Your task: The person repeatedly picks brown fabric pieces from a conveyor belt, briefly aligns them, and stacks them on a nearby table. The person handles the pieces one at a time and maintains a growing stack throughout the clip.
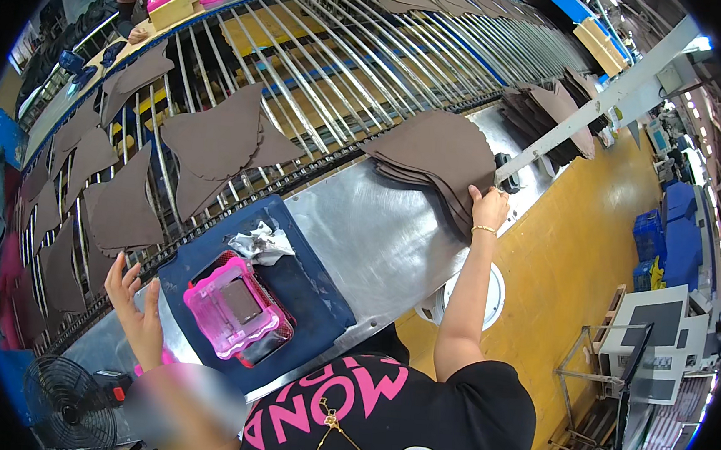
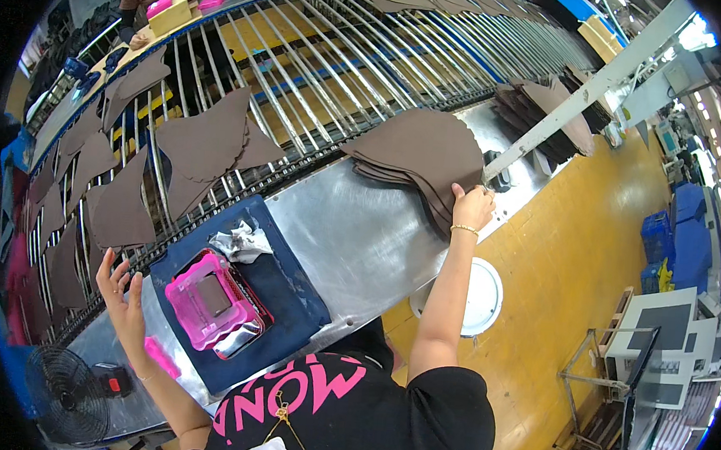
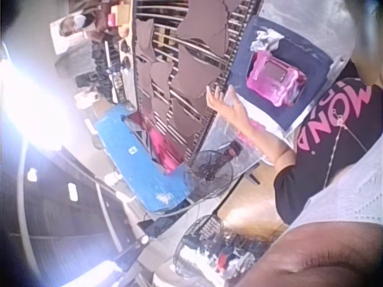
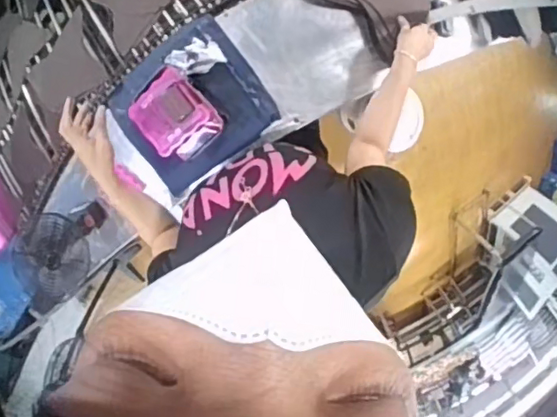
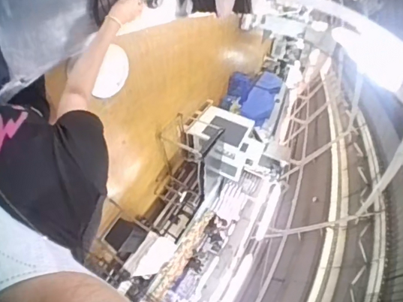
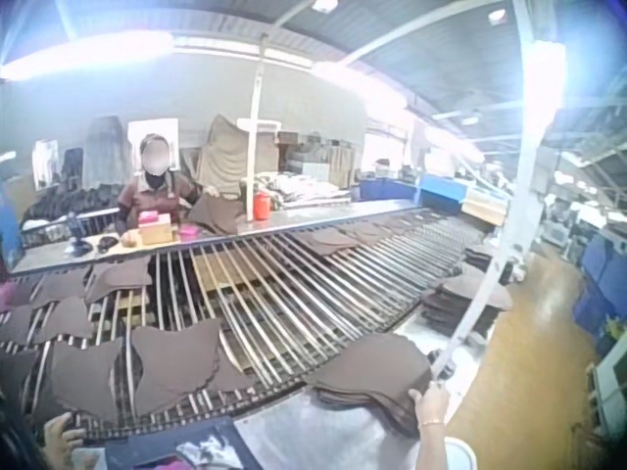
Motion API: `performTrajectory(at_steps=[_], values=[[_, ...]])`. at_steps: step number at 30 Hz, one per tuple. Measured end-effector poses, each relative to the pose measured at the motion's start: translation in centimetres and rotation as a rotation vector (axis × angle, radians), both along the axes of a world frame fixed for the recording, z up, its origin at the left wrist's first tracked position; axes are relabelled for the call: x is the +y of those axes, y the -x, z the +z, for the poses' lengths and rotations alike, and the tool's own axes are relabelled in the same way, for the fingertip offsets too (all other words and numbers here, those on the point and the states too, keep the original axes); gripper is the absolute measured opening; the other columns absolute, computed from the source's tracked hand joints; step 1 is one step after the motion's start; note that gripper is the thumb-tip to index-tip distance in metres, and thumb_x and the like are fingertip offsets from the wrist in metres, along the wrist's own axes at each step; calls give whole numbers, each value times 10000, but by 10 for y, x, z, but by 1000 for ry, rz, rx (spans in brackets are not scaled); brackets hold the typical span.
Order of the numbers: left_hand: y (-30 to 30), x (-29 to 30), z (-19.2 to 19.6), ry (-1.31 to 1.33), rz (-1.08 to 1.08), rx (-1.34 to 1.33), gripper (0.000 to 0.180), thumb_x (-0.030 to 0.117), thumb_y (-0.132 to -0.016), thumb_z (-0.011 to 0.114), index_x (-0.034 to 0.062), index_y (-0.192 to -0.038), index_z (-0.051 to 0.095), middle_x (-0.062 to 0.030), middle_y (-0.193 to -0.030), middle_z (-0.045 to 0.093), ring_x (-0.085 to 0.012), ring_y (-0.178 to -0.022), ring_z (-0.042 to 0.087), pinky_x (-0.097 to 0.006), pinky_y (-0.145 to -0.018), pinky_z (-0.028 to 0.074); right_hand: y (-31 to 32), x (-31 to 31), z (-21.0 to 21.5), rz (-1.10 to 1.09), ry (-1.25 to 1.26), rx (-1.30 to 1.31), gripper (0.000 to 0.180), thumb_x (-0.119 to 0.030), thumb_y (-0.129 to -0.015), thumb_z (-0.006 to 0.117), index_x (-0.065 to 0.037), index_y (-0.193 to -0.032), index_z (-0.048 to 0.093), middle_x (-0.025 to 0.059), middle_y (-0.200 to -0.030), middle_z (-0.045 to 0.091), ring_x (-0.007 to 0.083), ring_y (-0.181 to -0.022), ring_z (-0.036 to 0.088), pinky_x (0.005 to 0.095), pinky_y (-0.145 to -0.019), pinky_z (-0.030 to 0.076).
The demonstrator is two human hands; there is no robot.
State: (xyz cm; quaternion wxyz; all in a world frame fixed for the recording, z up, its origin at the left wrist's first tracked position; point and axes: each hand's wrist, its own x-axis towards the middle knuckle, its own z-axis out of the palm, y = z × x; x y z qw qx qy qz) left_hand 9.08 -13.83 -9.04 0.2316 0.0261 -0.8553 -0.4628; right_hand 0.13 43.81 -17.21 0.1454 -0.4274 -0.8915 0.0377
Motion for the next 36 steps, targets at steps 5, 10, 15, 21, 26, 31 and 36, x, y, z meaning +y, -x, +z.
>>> performTrajectory(at_steps=[5,10,15,21,26,31,36], values=[[-11,3,4,24,16,14,544,134,-881,638,57,-1365,402,-105,-1338,419,-239,-1134,525,-366,-956,410,9,-10,11,3,-78,41,550,-374,-717,777,15,-1048,573,177,-1085,594,349,-981,606,403,-832,505],[-20,0,6,38,73,-43,562,79,-840,657,53,-1350,423,-102,-1291,471,-225,-1079,563,-347,-942,421,5,-20,48,332,0,-55,389,-230,-849,631,-3,-1154,546,254,-907,653,429,-893,629,486,-784,502],[-15,12,20,74,45,-21,550,52,-800,694,69,-1310,486,-98,-1242,490,-202,-1018,579,-318,-894,449,4,-43,95,443,157,261,321,-124,-935,516,-56,-1248,515,207,-810,658,276,-525,643,350,-428,515],[-14,22,25,103,40,-15,564,75,-796,700,80,-1318,488,-84,-1245,491,-192,-1005,568,-319,-879,451,13,-5,84,358,303,358,419,-141,-903,575,-69,-1306,486,226,-1029,637,288,-667,665,338,-445,516],[-18,11,8,84,46,-60,564,59,-794,694,81,-1318,487,-91,-1247,495,-199,-1000,574,-327,-891,445,-2,45,-3,268,17,-2,496,-349,-818,683,-106,-1237,576,193,-1177,579,356,-1037,585,474,-850,478],[-17,6,6,82,31,-59,554,72,-803,694,77,-1317,487,-100,-1250,490,-200,-992,572,-328,-885,445,0,5,7,128,9,-64,540,-440,-752,730,-80,-1143,631,180,-1165,571,357,-1062,567,448,-899,463],[-11,17,13,109,10,-33,547,87,-802,698,80,-1307,488,-110,-1241,489,-203,-966,575,-323,-861,454,3,34,-3,109,158,-8,622,-477,-644,803,-2,-1017,658,225,-1024,656,366,-1016,607,440,-877,474]])
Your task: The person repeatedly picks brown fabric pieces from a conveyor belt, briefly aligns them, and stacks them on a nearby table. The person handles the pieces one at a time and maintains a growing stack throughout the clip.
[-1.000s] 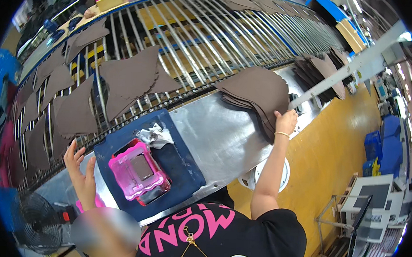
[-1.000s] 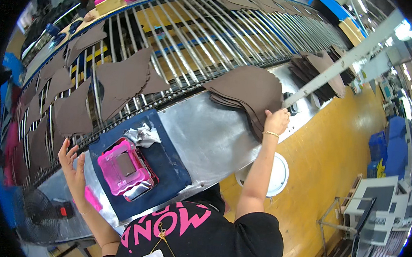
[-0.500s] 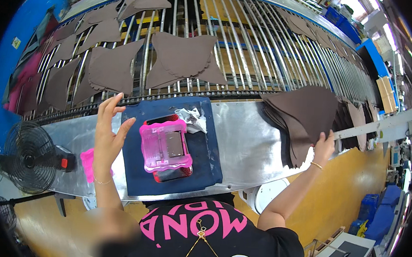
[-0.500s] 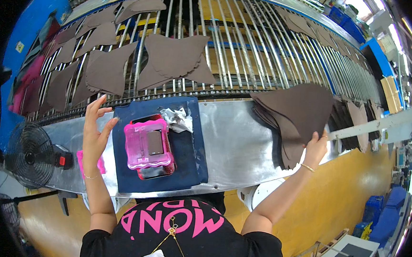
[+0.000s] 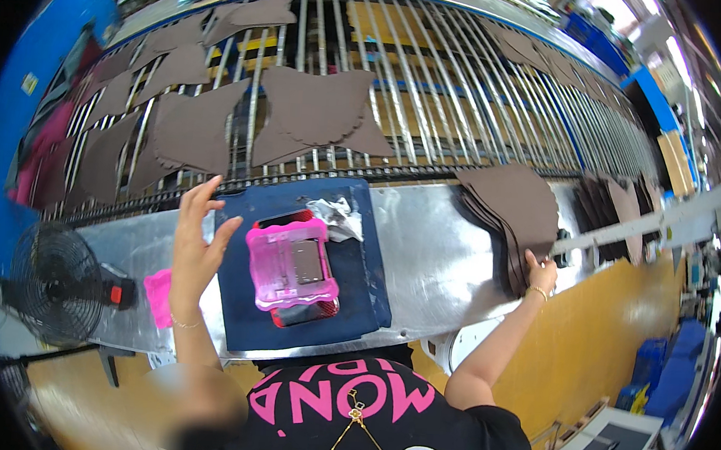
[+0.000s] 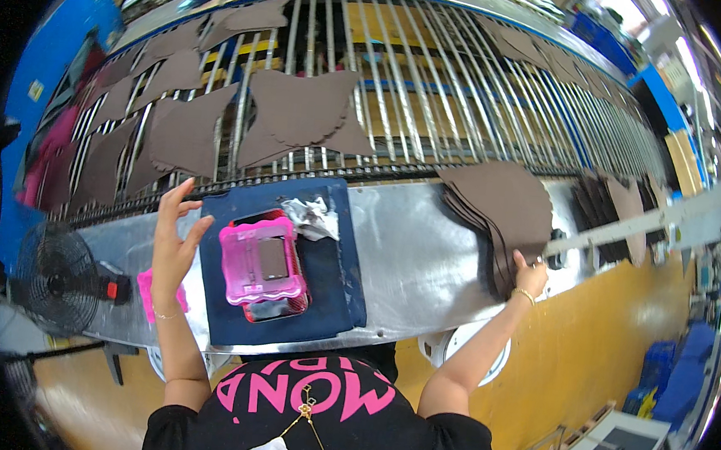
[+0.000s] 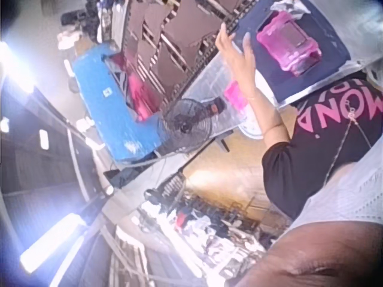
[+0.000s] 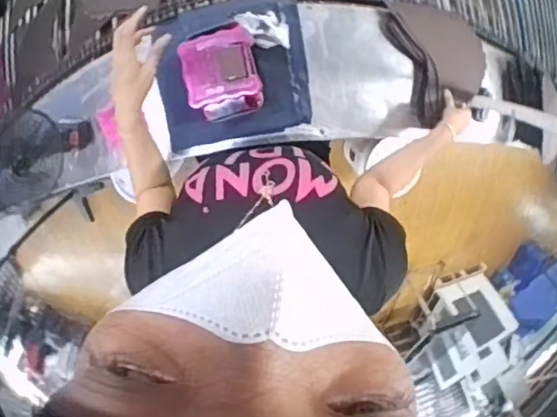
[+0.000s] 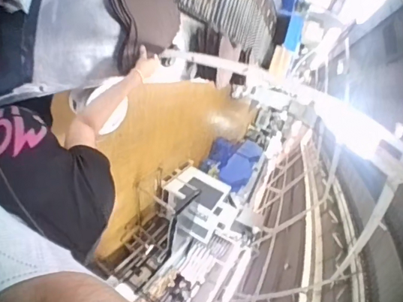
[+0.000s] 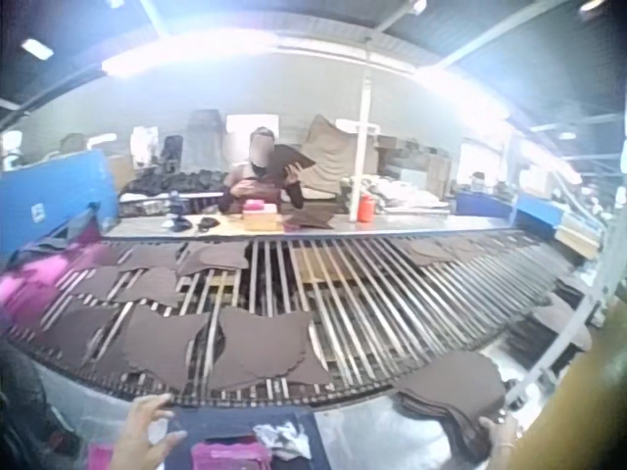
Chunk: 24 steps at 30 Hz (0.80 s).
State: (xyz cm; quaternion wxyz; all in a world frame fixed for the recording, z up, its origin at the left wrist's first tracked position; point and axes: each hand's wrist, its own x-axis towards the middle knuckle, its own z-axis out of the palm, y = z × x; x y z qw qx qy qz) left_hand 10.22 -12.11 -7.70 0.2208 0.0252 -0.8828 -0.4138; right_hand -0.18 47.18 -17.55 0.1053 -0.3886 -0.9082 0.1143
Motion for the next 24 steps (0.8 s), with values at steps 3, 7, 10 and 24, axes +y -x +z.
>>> performTrajectory(at_steps=[3,7,10,24], values=[[-2,-2,-3,19,1,13,556,103,-800,704,83,-1309,481,-113,-1226,493,-214,-942,581,-329,-846,462,1,1,3,-8,-113,-15,631,-464,-630,817,12,-1011,655,199,-1062,643,348,-1057,592,434,-876,479],[-4,-5,-1,21,-4,-3,564,118,-797,712,87,-1311,480,-106,-1220,493,-210,-938,583,-325,-848,464,5,-3,8,18,-124,-39,585,-364,-651,831,57,-993,610,196,-1086,640,369,-1019,603,461,-867,475],[-8,-6,-1,-4,12,-5,565,123,-793,715,80,-1308,487,-95,-1224,503,-196,-940,584,-312,-857,461,1,-32,25,266,-310,-57,449,-291,-832,686,2,-1159,592,218,-1003,656,362,-895,653,467,-727,524],[14,17,21,-406,-151,112,712,229,-824,713,68,-1413,346,-123,-1411,334,-268,-1257,423,-394,-1003,409,-20,-245,153,965,960,671,221,-148,-966,506,3,-1127,516,71,-902,620,107,-571,594,207,-391,465]])
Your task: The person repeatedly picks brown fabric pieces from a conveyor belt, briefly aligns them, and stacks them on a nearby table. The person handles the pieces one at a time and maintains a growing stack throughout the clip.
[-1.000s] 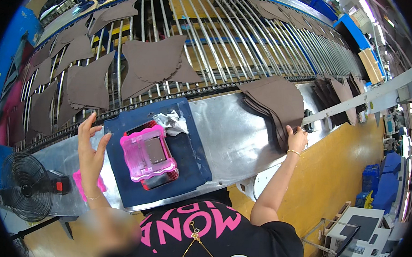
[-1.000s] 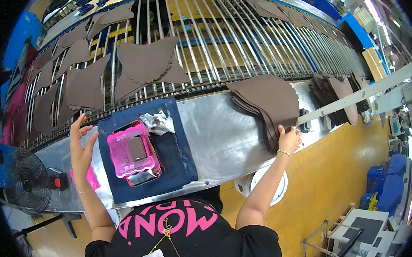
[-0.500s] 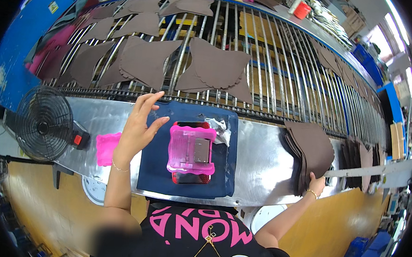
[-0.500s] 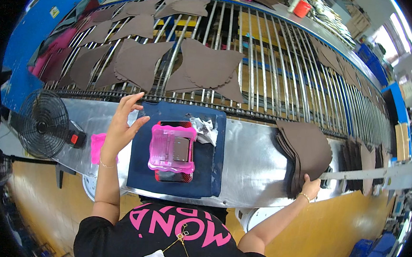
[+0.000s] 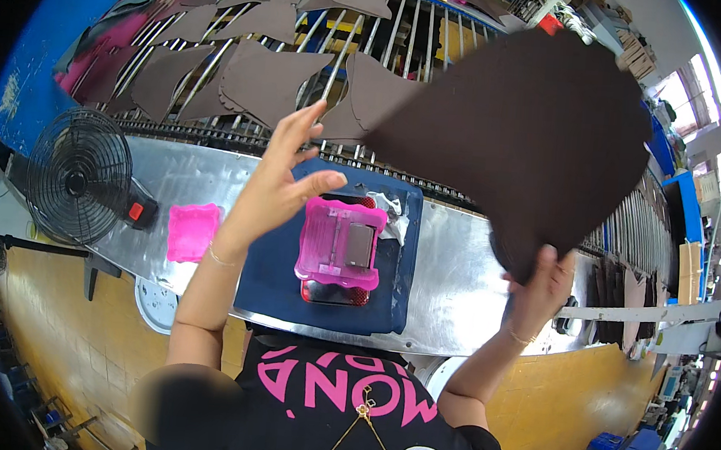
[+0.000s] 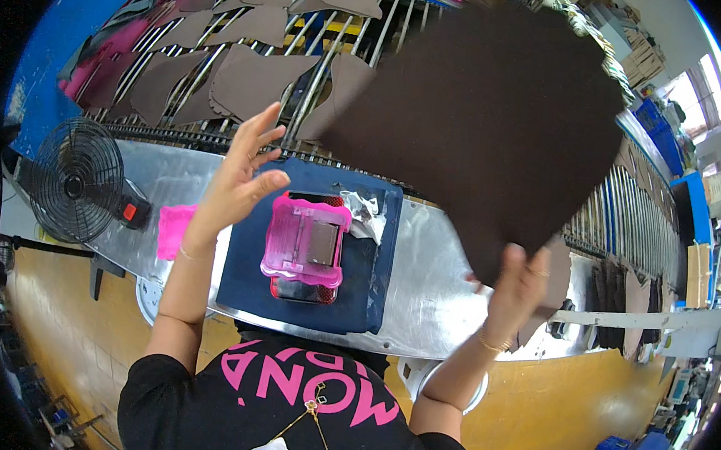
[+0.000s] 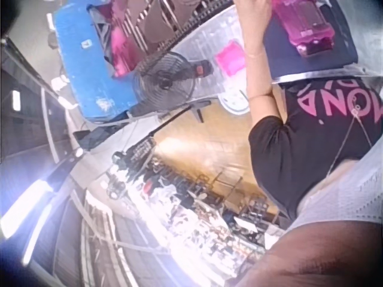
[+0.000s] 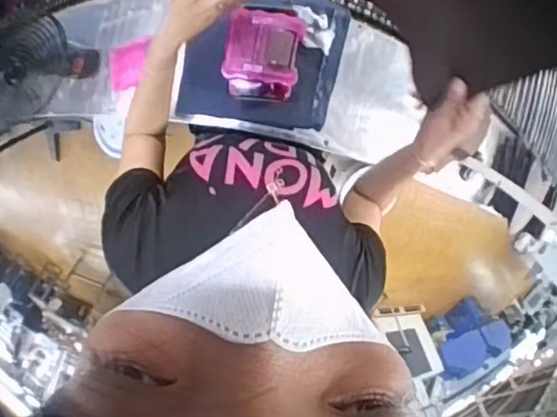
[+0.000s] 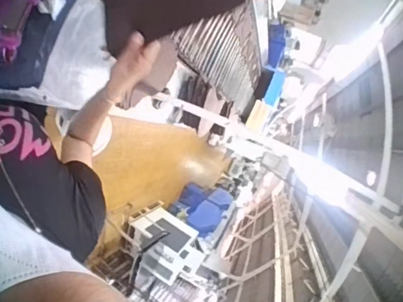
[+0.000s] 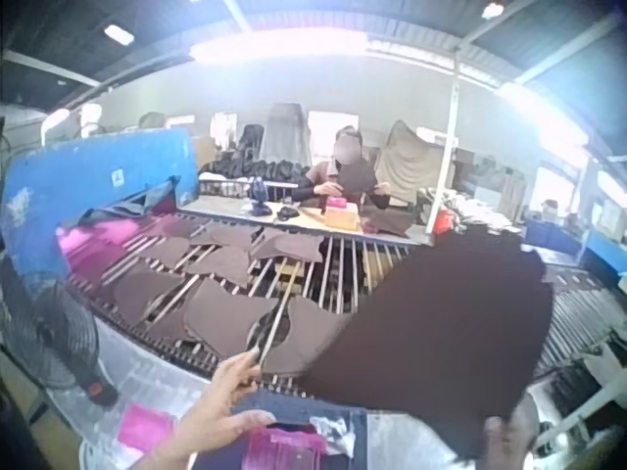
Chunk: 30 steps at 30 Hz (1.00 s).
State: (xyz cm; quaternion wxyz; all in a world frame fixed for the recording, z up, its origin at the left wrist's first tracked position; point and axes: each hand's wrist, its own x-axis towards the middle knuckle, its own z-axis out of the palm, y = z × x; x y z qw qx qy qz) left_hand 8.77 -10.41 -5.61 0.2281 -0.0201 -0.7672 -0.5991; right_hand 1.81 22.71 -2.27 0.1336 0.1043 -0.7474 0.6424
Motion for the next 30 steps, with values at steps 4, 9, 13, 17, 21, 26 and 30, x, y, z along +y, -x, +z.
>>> performTrajectory(at_steps=[4,9,13,17,21,26,30], values=[[-22,-37,22,-307,35,-162,420,131,-879,650,-18,-1243,502,-97,-981,620,-184,-706,664,-245,-555,523,1,-57,-31,221,-14,114,184,-99,-936,548,23,-1073,540,90,-887,654,172,-710,645,274,-638,505],[-88,-85,45,-36,382,24,234,83,-887,631,-23,-1095,615,-69,-769,644,-119,-576,628,-203,-487,469,-11,-108,-44,538,-180,123,206,-99,-827,697,11,-978,610,134,-824,692,224,-739,673,308,-651,508],[-120,-97,53,123,492,-16,191,95,-898,623,-15,-1053,639,-49,-745,643,-92,-581,618,-192,-508,462,-15,-121,-57,562,-324,382,174,-92,-764,745,-10,-895,664,126,-756,678,269,-668,634,339,-637,481],[-122,-82,52,126,445,-84,153,66,-885,629,-17,-1013,646,-24,-668,608,-65,-558,584,-187,-507,445,-14,-111,-62,549,-410,520,176,-82,-730,731,-79,-898,679,60,-780,684,186,-656,620,321,-748,427],[-109,-63,35,301,275,-126,80,3,-861,615,-57,-913,617,-23,-698,557,-76,-531,564,-211,-482,438,-6,-77,-65,585,-455,587,204,-91,-735,680,-115,-937,664,7,-845,707,125,-720,651,333,-805,389],[-64,-28,15,324,25,-320,72,-21,-817,632,-51,-881,622,-79,-699,548,-137,-517,579,-258,-480,454,-14,-17,-97,412,-553,398,169,-13,-749,676,-75,-906,672,23,-809,697,165,-708,626,339,-816,403],[-32,0,6,620,-131,-49,94,4,-766,677,-1,-858,658,-80,-724,557,-210,-593,603,-293,-533,473,-26,43,-117,204,-486,136,147,18,-784,588,-38,-889,674,96,-805,682,191,-718,611,318,-820,434]])
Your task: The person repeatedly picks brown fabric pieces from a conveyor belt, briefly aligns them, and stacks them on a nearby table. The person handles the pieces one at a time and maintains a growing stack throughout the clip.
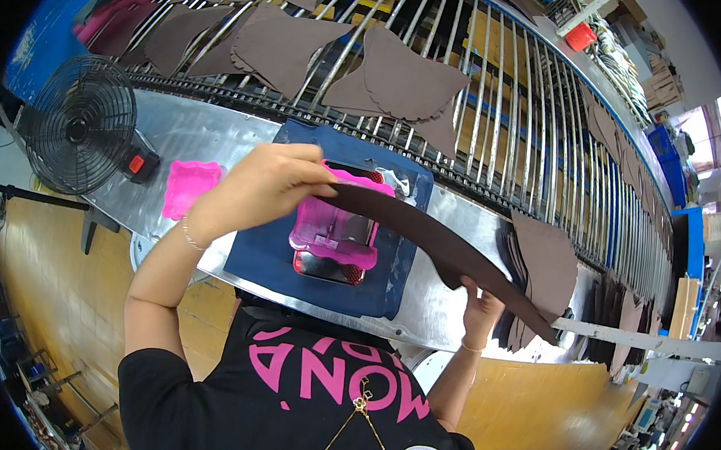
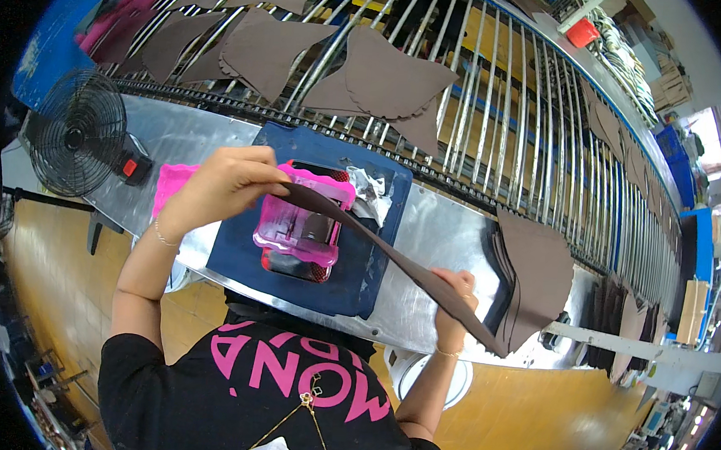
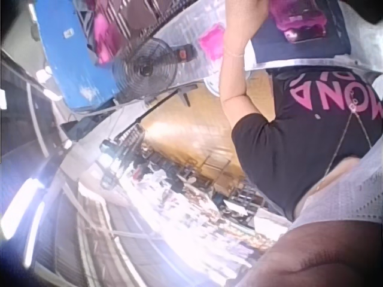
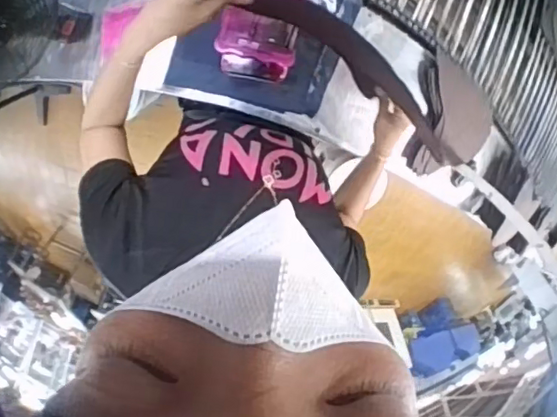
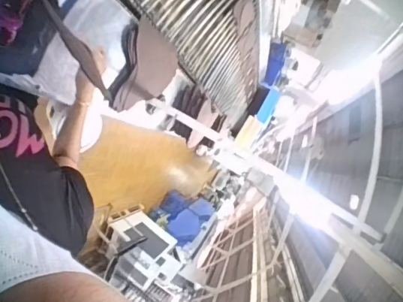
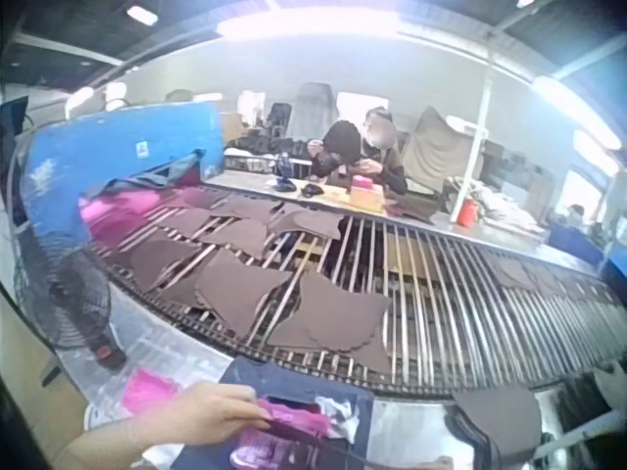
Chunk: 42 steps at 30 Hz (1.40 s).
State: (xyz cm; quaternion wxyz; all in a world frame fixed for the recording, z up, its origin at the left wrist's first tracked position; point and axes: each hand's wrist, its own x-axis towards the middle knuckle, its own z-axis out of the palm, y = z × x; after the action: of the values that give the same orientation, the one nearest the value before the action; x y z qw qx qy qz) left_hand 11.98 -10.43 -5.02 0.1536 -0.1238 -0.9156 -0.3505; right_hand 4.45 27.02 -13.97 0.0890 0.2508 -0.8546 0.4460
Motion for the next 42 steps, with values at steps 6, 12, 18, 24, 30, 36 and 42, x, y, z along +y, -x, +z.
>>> performTrajectory(at_steps=[6,12,18,24,30,36,42], values=[[41,59,3,204,-271,-15,194,191,-732,749,73,-868,678,-40,-903,546,-252,-769,597,-349,-616,485,-11,89,44,-322,369,-7,110,-85,-922,587,23,-915,606,12,-833,604,89,-795,527,220,-739,426],[104,98,59,-330,-463,-142,495,375,-736,779,23,-1039,607,-34,-683,518,-110,-554,487,-260,-492,394,-10,111,102,-342,227,-65,144,-132,-922,619,9,-930,595,-56,-782,502,32,-717,418,165,-670,342],[162,87,35,-659,-283,-483,254,255,-862,659,22,-964,644,-13,-633,560,-70,-411,479,-225,-369,382,23,106,92,-437,251,-132,233,-163,-940,589,18,-1086,605,8,-880,631,71,-784,558,198,-747,440],[199,12,-51,-1230,17,-554,381,69,-910,569,75,-1260,418,-86,-1016,611,-134,-601,636,-224,-513,556,31,210,-7,-951,-309,-192,474,-290,-877,659,20,-1217,543,159,-1077,610,232,-982,593,335,-867,465],[226,-34,-144,-1403,190,-542,411,-11,-912,512,40,-1255,293,-176,-1092,525,-275,-778,669,-300,-600,605,37,217,-55,-1173,-553,-357,623,-424,-807,691,14,-1227,550,264,-1176,537,383,-1077,541,446,-916,433],[251,-31,-181,-1405,252,-563,882,-18,-912,515,68,-1436,-189,-228,-1185,476,-308,-806,668,-346,-636,605,39,185,-31,-1315,-665,-333,583,-396,-752,749,14,-1134,588,234,-1105,553,408,-1027,546,448,-911,437],[250,-30,-172,-1418,127,-589,523,127,-912,599,28,-1283,244,-190,-1061,535,-322,-813,672,-344,-622,607,37,189,-32,-1283,-606,-280,617,-337,-781,737,52,-1203,511,239,-1057,590,365,-1030,561,461,-904,434]])
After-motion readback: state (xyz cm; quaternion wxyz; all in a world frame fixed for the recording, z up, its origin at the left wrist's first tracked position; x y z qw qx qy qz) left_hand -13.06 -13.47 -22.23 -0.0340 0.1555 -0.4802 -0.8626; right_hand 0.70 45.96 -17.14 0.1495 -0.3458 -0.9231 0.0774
